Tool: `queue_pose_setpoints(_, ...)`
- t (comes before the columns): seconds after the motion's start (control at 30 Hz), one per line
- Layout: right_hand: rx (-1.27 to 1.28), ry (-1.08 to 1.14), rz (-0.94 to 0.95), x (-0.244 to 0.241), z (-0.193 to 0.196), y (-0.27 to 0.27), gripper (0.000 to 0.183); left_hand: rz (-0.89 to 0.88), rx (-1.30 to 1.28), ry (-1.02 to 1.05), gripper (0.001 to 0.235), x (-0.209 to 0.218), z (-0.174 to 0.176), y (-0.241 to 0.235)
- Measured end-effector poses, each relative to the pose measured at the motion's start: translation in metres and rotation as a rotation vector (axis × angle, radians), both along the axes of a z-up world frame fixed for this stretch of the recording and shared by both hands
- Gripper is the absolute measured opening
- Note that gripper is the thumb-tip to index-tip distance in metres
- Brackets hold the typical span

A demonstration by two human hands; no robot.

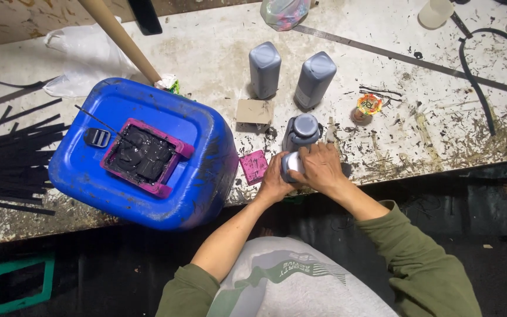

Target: Refilling a dye reservoir from large plastic bottles in a leather workshop

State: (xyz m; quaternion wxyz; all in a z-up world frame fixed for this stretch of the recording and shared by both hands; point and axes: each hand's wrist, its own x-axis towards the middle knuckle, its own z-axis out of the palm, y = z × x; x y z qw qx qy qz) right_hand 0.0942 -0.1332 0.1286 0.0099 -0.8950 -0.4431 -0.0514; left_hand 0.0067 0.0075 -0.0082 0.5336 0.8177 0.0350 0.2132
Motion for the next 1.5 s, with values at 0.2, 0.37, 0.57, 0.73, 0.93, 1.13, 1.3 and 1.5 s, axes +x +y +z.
queue_pose_setpoints(0.2,0.267,0.598,-0.067,-0.009,0.006,-0.034,0.107,-0.137,0.038,0.118,0.110,-0.006,0.008,0.013)
queue_pose_setpoints(0.37,0.591,0.862,-0.058,-0.005,-0.052,-0.036,0.119,-0.210,0.045,0.141,0.118,-0.015,0.019,0.016)
queue_pose_setpoints(0.57,0.721,0.874,-0.074,-0.006,-0.098,-0.032,0.117,-0.264,0.063,0.232,0.107,-0.020,-0.002,0.020)
queue_pose_setpoints(0.73,0.815,0.824,-0.115,-0.019,-0.106,-0.036,0.108,-0.345,0.081,0.214,0.106,-0.023,0.007,0.016)
queue_pose_setpoints(0.93,0.975,0.737,-0.430,-0.039,-0.107,-0.070,0.115,-0.421,0.110,0.232,0.097,-0.042,0.066,0.000)
queue_pose_setpoints(1.13,1.123,0.507,-0.669,-0.001,-0.034,-0.114,0.111,-0.367,0.107,0.252,0.086,-0.057,0.087,-0.001)
queue_pose_setpoints(1.3,1.174,0.250,-0.718,0.080,-0.062,-0.153,0.105,-0.358,0.119,0.220,0.078,-0.067,0.094,0.004)
queue_pose_setpoints(1.5,1.172,0.297,-0.992,0.123,-0.072,-0.177,0.092,-0.369,0.087,0.541,0.064,-0.075,0.108,0.010)
